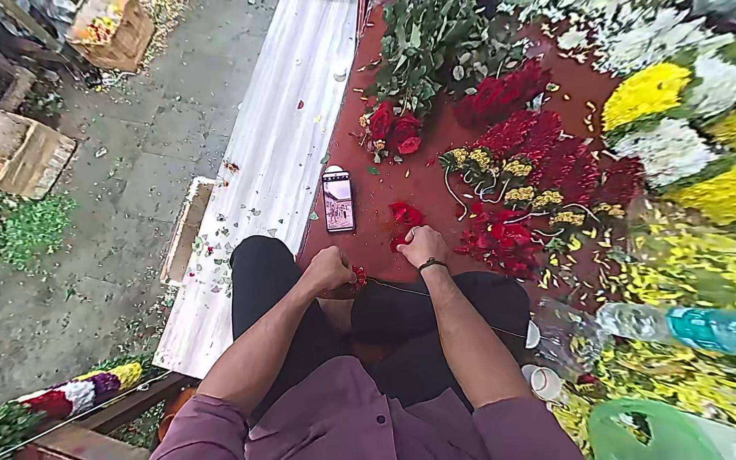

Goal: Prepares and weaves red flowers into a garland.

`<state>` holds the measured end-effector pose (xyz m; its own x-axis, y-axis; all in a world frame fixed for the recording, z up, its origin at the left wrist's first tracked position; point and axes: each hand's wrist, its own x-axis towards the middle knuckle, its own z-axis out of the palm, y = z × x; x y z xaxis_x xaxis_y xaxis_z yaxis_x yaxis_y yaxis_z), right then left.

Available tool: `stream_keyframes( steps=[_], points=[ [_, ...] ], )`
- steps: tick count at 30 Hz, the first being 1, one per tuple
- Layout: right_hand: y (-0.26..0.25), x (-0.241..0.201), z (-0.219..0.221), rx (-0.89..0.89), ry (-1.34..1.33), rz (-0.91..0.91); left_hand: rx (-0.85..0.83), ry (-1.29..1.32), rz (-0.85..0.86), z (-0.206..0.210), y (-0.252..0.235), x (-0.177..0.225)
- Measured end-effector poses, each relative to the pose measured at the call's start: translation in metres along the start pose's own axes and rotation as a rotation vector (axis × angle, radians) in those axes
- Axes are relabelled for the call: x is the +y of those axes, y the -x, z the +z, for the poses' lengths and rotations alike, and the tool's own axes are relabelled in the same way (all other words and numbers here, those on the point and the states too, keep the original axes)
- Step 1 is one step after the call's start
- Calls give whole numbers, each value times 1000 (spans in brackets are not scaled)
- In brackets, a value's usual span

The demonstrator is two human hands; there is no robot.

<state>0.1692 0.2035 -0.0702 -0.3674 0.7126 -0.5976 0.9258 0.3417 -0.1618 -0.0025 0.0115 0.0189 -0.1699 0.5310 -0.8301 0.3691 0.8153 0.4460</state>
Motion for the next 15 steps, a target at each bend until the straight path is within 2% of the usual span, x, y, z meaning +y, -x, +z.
stream_keyframes(
  steps=[3, 7, 10, 12, 15],
  points=[
    [-6, -2, -2, 20, -67, 13, 9, 17, -5, -1, -1, -2],
    [-6, 12, -3, 53, -509, -28, 13, 15, -10, -2, -1, -3],
    [12, 11, -22, -29, -889, -3, 3, 0, 29, -1, -1, -1],
    [29, 5, -41, -108, -1049, 8, 10, 6, 45, -3, 0, 0],
    [58, -4, -54, -93, -1220, -19, 10, 31, 42, -3, 1, -4]
  ],
)
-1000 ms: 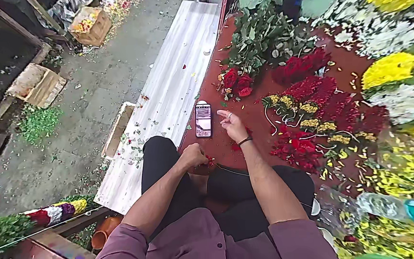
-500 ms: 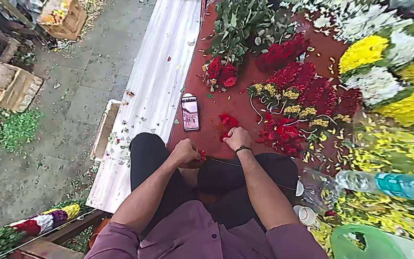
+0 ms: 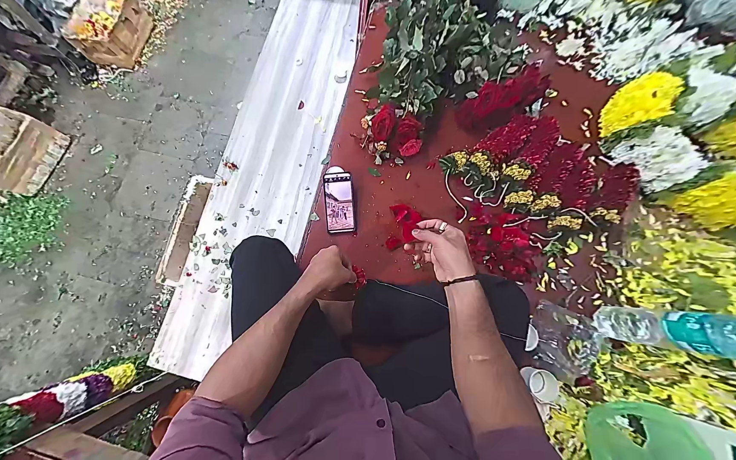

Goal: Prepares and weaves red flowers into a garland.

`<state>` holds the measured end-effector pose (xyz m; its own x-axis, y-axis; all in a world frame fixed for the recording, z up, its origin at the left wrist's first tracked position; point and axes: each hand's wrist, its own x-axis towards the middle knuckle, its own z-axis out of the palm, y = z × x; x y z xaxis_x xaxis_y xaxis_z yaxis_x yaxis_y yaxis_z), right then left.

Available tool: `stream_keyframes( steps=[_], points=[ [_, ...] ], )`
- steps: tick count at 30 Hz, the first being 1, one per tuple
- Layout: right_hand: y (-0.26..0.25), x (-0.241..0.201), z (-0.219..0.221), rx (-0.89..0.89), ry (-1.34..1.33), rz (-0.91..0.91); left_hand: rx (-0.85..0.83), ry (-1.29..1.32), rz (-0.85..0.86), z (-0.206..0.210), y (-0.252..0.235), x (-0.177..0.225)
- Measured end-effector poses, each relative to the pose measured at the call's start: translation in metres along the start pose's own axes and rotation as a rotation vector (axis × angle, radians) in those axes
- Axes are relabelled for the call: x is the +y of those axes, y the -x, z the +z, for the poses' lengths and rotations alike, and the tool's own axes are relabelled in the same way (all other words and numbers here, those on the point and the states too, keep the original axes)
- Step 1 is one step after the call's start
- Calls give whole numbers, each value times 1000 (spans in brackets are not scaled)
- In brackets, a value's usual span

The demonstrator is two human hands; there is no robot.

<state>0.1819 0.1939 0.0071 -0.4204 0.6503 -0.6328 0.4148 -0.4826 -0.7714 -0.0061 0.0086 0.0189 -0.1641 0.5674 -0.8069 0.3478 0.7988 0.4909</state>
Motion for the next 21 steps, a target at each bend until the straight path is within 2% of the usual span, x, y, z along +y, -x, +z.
stream_keyframes(
  steps=[4, 11, 18, 21],
  points=[
    [13, 11, 11, -7, -123, -71, -1, -6, -14, 0, -2, 0],
    [-1, 24, 8, -6, -82, -95, -7, -20, -18, 2, -7, -1],
    [2, 25, 12, 31, -12, -240, -17, -46, -44, 5, -7, 2],
    [3, 25, 11, 23, 0, -243, -14, -47, -47, 7, -8, 2]
  ],
)
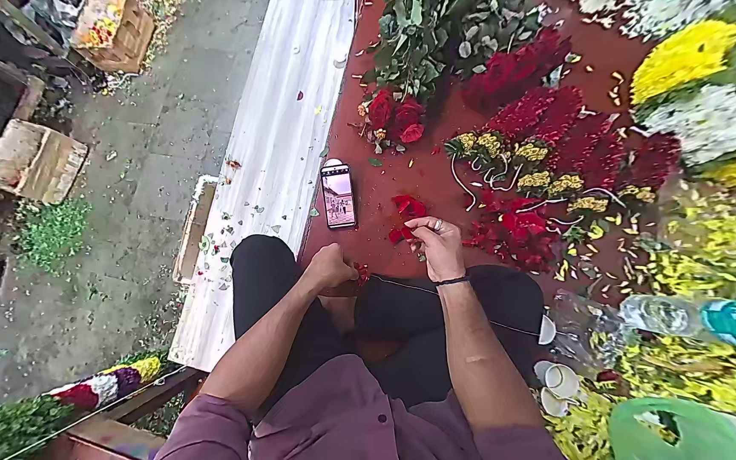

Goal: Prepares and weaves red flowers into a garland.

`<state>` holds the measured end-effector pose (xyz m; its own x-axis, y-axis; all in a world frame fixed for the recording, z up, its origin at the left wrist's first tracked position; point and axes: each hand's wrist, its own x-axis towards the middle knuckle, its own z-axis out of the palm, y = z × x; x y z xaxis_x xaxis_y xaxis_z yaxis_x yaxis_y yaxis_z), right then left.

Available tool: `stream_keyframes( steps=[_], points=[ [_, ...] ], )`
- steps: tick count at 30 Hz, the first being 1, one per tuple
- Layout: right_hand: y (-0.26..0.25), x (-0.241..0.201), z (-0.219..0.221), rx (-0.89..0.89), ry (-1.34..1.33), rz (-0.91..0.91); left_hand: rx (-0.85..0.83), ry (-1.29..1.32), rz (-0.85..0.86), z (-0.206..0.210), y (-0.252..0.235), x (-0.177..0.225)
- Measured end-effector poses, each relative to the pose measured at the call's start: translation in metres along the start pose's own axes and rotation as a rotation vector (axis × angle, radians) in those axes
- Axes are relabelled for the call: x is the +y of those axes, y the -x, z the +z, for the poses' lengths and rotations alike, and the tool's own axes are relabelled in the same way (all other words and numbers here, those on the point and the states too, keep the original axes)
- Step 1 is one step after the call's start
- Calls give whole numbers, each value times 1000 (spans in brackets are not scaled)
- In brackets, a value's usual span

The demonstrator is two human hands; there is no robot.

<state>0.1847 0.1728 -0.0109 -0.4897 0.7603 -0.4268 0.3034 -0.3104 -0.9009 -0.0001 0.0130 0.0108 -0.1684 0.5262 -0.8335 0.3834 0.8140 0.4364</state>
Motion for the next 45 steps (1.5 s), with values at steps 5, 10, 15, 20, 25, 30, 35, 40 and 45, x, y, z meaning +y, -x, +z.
stream_keyframes(
  steps=[5, 10, 15, 20, 25, 30, 35, 40, 45],
  points=[
    [0, 2, 0, -95, 108, -89, 23, 16, 6, 0, 1, -2],
    [-1, 4, 4, -99, 220, -236, 53, 43, 4, -3, 3, -3],
    [8, -2, 11, -55, 217, -320, 70, 67, 14, -6, 5, -2],
    [44, -33, 27, 2, 9, -280, 148, 169, 101, -5, 0, -7],
    [71, -34, 39, -9, -216, -102, 217, 326, 186, 0, 2, -9],
    [66, -16, 48, -52, -178, 47, 223, 469, 234, 5, 4, -8],
    [57, 0, 51, 11, -7, 99, 116, 585, 273, 7, 9, -1],
    [50, 7, 44, 36, 163, 67, 70, 543, 329, 6, 8, 1],
    [46, 13, 40, -12, 270, 73, 84, 491, 307, 6, 6, -2]
  ],
)
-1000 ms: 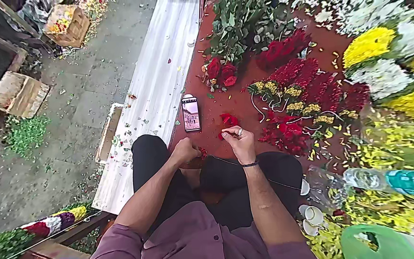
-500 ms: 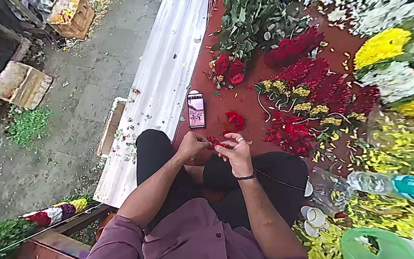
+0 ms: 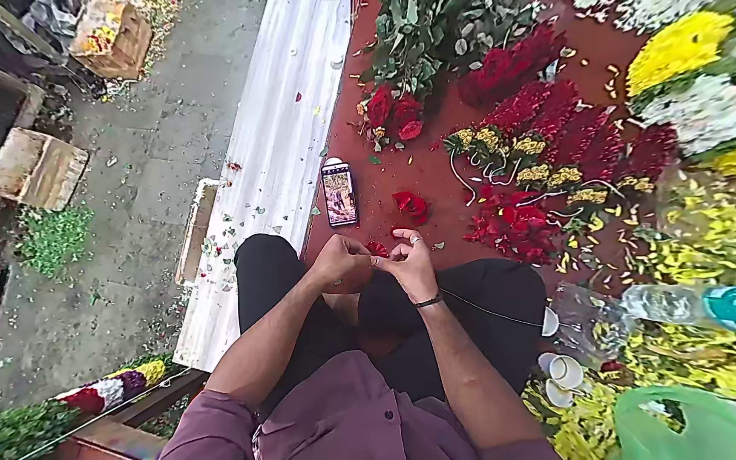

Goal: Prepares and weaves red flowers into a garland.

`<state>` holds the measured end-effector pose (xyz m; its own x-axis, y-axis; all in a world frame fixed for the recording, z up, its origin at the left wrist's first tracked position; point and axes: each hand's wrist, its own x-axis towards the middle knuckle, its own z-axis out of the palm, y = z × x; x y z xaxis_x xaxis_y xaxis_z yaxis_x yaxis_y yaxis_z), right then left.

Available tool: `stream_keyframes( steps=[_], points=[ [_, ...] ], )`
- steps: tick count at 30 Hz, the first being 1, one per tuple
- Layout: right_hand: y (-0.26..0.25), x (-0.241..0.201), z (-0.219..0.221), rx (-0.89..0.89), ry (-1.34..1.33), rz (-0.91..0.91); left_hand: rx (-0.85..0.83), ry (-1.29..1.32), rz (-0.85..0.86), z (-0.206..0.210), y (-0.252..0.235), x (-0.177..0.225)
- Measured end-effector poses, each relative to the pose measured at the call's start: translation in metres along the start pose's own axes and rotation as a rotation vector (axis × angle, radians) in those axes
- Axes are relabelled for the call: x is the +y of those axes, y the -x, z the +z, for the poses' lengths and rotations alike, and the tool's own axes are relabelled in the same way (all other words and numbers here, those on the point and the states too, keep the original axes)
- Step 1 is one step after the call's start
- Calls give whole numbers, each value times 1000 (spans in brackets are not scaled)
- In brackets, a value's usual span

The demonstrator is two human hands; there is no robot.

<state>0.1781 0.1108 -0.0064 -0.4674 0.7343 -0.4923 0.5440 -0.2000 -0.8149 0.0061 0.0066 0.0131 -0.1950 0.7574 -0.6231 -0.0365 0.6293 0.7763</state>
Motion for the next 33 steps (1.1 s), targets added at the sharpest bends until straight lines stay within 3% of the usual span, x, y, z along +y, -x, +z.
stream_keyframes(
  steps=[5, 8, 12, 18, 22, 24, 26, 28, 30, 31, 33],
  points=[
    [-6, -2, -15, -145, 60, 71, 31, -9, -6, -2, 0, 0],
    [-6, 1, -20, -183, 118, -19, 90, -41, -28, -5, -2, -2],
    [-10, 7, -19, -370, 84, -76, 129, -61, -67, -7, -2, -5],
    [-14, -2, -39, -235, 162, -206, 219, 2, -124, -12, -1, -5],
    [-2, -11, -39, -498, 119, -251, 285, 11, -161, -12, -2, -7],
    [3, -14, -34, -560, 80, -286, 298, -161, -181, -10, -3, -8],
    [3, -14, -31, -521, 16, -328, 200, -432, -182, -7, 3, -1],
    [-4, -10, -29, -466, -37, -343, -124, -527, -90, -6, 15, 16],
    [-11, -3, -31, -508, -73, -279, -390, -245, 186, -5, 20, 19],
    [-11, -1, -32, -548, -93, -227, -390, 0, 264, -4, 20, 18],
    [-7, -3, -29, -611, -119, -156, -121, 314, 242, -4, 16, 12]
  ],
)
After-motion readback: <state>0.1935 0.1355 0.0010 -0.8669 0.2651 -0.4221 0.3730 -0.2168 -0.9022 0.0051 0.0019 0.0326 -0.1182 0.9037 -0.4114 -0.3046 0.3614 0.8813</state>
